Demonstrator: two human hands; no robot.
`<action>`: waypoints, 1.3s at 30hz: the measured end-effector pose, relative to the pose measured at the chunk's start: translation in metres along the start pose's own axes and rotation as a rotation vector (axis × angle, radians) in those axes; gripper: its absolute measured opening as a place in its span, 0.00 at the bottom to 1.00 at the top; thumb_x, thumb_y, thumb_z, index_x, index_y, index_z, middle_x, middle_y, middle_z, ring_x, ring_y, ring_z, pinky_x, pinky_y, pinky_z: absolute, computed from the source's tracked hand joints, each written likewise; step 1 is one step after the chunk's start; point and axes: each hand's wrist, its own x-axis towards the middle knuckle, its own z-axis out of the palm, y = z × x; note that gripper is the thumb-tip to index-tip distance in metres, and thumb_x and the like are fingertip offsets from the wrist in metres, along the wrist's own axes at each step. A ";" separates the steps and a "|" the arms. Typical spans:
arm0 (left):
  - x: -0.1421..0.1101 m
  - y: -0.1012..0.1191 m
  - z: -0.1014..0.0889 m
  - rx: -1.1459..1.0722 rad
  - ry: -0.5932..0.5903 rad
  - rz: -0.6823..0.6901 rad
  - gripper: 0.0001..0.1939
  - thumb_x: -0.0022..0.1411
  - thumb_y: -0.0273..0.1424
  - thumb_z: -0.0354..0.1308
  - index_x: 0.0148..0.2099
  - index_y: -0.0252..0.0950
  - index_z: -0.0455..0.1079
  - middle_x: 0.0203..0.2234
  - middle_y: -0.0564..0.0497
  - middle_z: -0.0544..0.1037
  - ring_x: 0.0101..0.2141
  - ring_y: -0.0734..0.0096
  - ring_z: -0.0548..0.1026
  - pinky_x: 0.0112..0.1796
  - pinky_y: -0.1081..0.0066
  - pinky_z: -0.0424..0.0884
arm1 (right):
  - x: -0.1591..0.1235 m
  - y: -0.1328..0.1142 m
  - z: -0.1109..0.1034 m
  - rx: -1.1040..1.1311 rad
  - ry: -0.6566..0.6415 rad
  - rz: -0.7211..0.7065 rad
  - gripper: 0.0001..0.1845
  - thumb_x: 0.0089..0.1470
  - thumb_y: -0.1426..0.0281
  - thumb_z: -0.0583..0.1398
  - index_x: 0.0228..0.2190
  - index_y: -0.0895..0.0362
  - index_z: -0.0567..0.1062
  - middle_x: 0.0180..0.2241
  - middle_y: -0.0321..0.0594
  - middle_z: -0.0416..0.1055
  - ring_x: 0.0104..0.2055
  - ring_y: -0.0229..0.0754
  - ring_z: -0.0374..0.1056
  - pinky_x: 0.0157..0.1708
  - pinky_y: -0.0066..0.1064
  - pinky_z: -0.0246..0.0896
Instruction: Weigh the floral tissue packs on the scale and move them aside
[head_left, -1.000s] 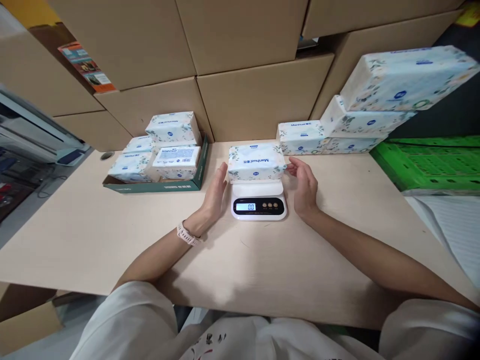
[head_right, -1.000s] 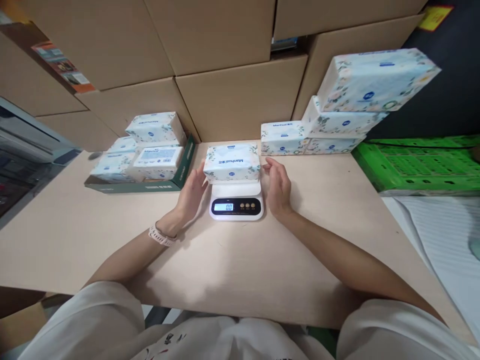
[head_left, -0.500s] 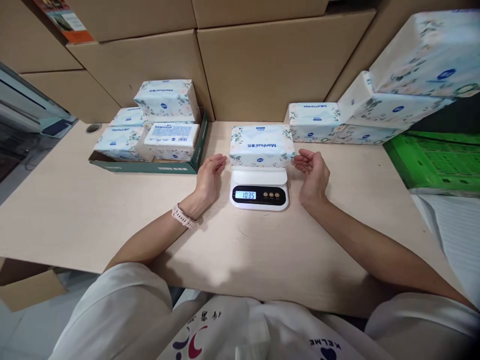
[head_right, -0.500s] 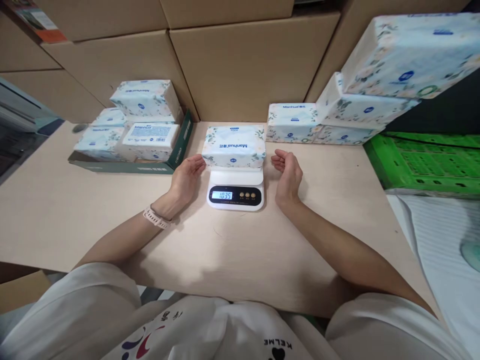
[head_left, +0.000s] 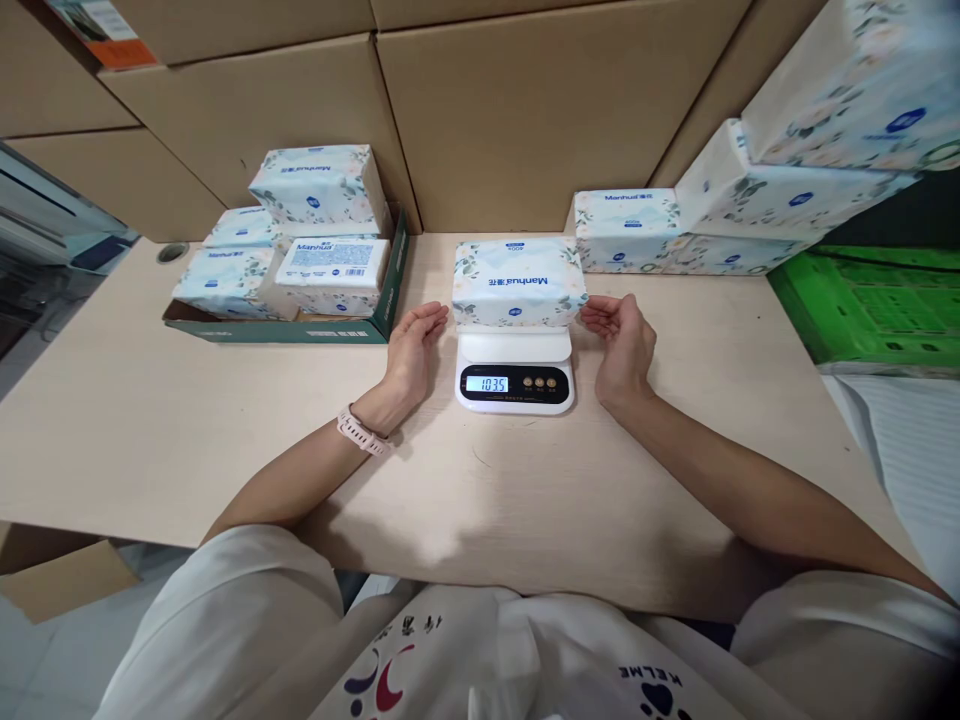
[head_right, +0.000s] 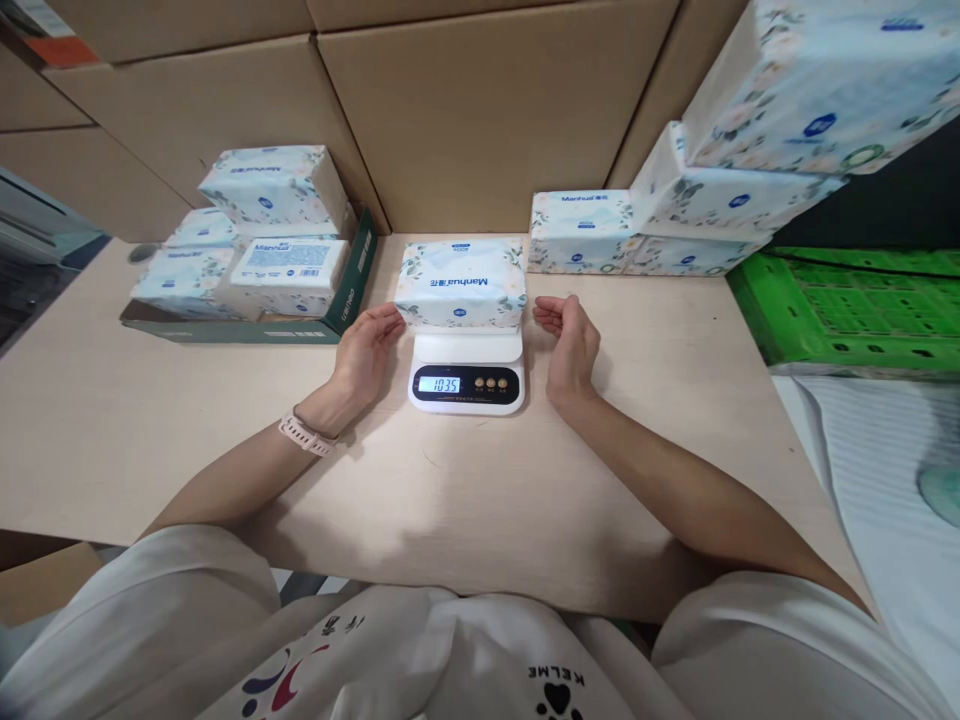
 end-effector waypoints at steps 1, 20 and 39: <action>0.000 -0.001 0.000 0.002 0.001 0.004 0.05 0.64 0.24 0.66 0.38 0.39 0.81 0.43 0.46 0.88 0.58 0.59 0.84 0.73 0.56 0.72 | 0.000 0.000 0.000 0.000 0.003 0.003 0.39 0.67 0.32 0.55 0.35 0.52 0.84 0.37 0.42 0.82 0.44 0.46 0.80 0.54 0.44 0.77; -0.003 0.002 0.003 0.012 -0.002 0.002 0.08 0.65 0.22 0.64 0.36 0.38 0.82 0.41 0.47 0.88 0.54 0.62 0.85 0.72 0.57 0.73 | -0.002 -0.002 -0.001 -0.010 0.000 -0.011 0.38 0.67 0.33 0.56 0.34 0.53 0.84 0.35 0.42 0.82 0.42 0.46 0.80 0.54 0.45 0.79; -0.002 0.000 0.001 0.001 -0.055 0.016 0.26 0.38 0.12 0.54 0.36 0.38 0.81 0.38 0.52 0.86 0.51 0.65 0.83 0.75 0.58 0.67 | -0.001 -0.001 -0.001 -0.008 -0.011 -0.008 0.39 0.68 0.33 0.55 0.34 0.54 0.83 0.35 0.41 0.81 0.40 0.44 0.79 0.50 0.41 0.78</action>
